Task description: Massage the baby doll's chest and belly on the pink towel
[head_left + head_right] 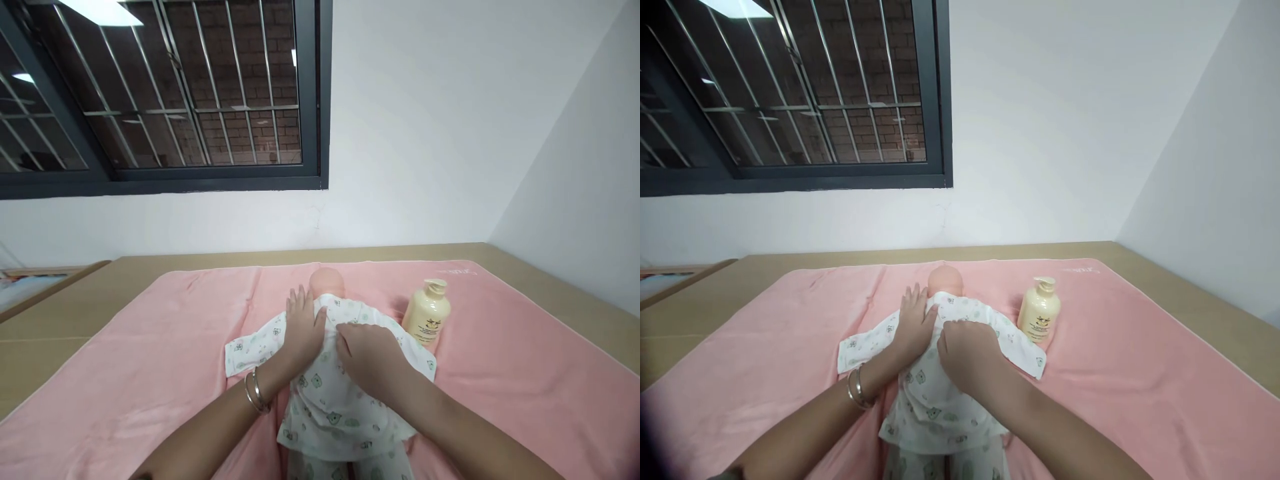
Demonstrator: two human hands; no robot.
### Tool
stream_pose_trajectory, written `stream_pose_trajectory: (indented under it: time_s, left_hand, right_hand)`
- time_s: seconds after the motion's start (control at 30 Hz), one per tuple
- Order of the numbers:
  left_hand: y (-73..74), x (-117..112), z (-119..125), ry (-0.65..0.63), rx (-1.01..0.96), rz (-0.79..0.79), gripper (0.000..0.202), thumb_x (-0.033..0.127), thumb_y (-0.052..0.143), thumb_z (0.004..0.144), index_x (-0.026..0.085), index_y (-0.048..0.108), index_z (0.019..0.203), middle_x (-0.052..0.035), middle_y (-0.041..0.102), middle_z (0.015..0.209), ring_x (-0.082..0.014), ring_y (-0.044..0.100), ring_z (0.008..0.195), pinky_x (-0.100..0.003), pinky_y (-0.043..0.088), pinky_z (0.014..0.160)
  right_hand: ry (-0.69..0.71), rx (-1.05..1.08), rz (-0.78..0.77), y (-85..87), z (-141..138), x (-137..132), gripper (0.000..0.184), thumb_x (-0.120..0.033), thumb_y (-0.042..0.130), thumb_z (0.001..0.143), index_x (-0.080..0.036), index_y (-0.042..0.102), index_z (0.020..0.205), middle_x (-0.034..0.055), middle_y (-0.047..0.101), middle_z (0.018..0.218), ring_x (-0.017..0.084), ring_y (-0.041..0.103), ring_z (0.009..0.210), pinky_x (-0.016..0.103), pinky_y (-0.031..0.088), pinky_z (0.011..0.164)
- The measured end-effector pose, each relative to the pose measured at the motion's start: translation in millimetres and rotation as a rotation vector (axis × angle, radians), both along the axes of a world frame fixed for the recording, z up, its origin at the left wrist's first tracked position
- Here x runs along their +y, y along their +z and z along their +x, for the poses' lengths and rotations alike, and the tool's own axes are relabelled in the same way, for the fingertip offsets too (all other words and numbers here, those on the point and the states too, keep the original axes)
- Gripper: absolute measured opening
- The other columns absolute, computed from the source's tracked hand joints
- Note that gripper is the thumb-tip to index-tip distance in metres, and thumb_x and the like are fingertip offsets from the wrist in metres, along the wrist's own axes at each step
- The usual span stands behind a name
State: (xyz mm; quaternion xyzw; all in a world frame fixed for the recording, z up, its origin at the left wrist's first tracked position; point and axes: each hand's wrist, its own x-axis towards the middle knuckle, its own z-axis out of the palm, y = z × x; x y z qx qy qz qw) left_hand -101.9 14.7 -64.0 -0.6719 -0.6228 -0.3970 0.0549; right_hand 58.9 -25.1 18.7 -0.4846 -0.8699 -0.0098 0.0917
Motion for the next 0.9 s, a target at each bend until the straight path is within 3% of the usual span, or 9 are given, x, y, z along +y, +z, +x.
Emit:
stream_pose_trajectory:
  time_s: [0.03, 0.1, 0.2, 0.27, 0.37, 0.53, 0.7, 0.8, 0.9]
  left_hand:
    - [-1.8, -3, 4, -0.019, 0.006, -0.01, 0.048, 0.031, 0.037, 0.094, 0.011, 0.044, 0.138, -0.0224, 0.045, 0.145, -0.0373, 0.032, 0.141, -0.064, 0.032, 0.108]
    - [-3.9, -16, 14, -0.107, 0.092, 0.003, 0.046, 0.029, 0.039, 0.092, 0.013, 0.047, 0.135, -0.0218, 0.05, 0.141, -0.0385, 0.036, 0.138, -0.065, 0.034, 0.106]
    - [-0.5, -40, 26, -0.199, 0.239, 0.066, 0.046, 0.027, 0.046, 0.087, 0.012, 0.05, 0.13, -0.0236, 0.053, 0.135, -0.0407, 0.042, 0.133, -0.065, 0.037, 0.103]
    - [4.2, -49, 28, -0.165, 0.254, 0.093, 0.046, 0.026, 0.045, 0.086, 0.01, 0.05, 0.129, -0.0247, 0.057, 0.128, -0.0395, 0.05, 0.124, -0.062, 0.043, 0.098]
    - [7.1, -50, 25, -0.074, 0.248, 0.122, 0.048, 0.025, 0.043, 0.087, 0.009, 0.046, 0.133, -0.0246, 0.058, 0.126, -0.0396, 0.052, 0.121, -0.061, 0.043, 0.096]
    - [1.2, -38, 21, -0.048, 0.267, 0.071, 0.056, 0.027, 0.041, 0.09, 0.008, 0.035, 0.142, -0.0236, 0.048, 0.14, -0.0407, 0.037, 0.136, -0.06, 0.037, 0.103]
    - [1.2, -30, 20, -0.039, 0.264, -0.085, 0.057, 0.03, 0.037, 0.092, 0.007, 0.034, 0.144, -0.0226, 0.04, 0.148, -0.0373, 0.029, 0.142, -0.056, 0.032, 0.11]
    - [3.0, -25, 16, -0.043, 0.233, -0.086, 0.054, 0.031, 0.038, 0.092, 0.009, 0.038, 0.141, -0.0219, 0.041, 0.147, -0.0368, 0.032, 0.14, -0.057, 0.032, 0.11]
    - [7.0, -15, 10, -0.065, 0.152, -0.087, 0.047, 0.033, 0.038, 0.092, 0.011, 0.049, 0.132, -0.0209, 0.052, 0.137, -0.0352, 0.044, 0.132, -0.056, 0.035, 0.107]
  right_hand:
    - [-0.042, 0.018, -0.023, 5.7, 1, -3, 0.036, -0.024, 0.035, 0.096, -0.023, 0.065, 0.077, 0.0048, 0.07, 0.07, 0.022, 0.066, 0.067, 0.031, 0.046, 0.065]
    - [-0.107, 0.054, -0.023, 10.3, 3, 1, 0.037, -0.025, 0.033, 0.097, -0.023, 0.065, 0.079, 0.0039, 0.069, 0.071, 0.021, 0.065, 0.065, 0.03, 0.044, 0.061]
    - [-0.134, 0.027, 0.057, -1.2, 0, 14, 0.031, -0.023, 0.037, 0.095, -0.016, 0.066, 0.105, 0.0137, 0.071, 0.106, 0.029, 0.065, 0.099, 0.039, 0.047, 0.083]
    - [-0.163, -0.02, 0.123, -15.3, -4, 19, 0.038, -0.025, 0.04, 0.095, -0.01, 0.058, 0.125, 0.0211, 0.06, 0.129, 0.038, 0.053, 0.121, 0.055, 0.037, 0.1]
    - [-0.224, -0.028, 0.123, -32.8, -9, 22, 0.047, -0.028, 0.038, 0.096, -0.008, 0.049, 0.137, 0.0223, 0.048, 0.143, 0.045, 0.039, 0.132, 0.068, 0.024, 0.104]
    - [-0.199, 0.047, 0.001, -42.5, -10, 34, 0.049, -0.026, 0.028, 0.099, -0.007, 0.046, 0.14, 0.0195, 0.041, 0.148, 0.037, 0.035, 0.138, 0.058, 0.028, 0.109]
    - [-0.225, 0.071, 0.009, -48.6, -12, 48, 0.051, -0.028, 0.026, 0.1, -0.006, 0.04, 0.144, 0.0173, 0.04, 0.15, 0.036, 0.034, 0.138, 0.054, 0.026, 0.111]
    - [-0.221, 0.084, 0.032, -51.8, -12, 53, 0.052, -0.03, 0.029, 0.099, -0.007, 0.04, 0.144, 0.0176, 0.042, 0.149, 0.036, 0.033, 0.139, 0.054, 0.024, 0.111]
    - [-0.157, 0.131, 0.055, -52.4, -10, 63, 0.053, -0.029, 0.031, 0.098, -0.004, 0.039, 0.144, 0.0193, 0.041, 0.149, 0.033, 0.028, 0.142, 0.051, 0.019, 0.114]
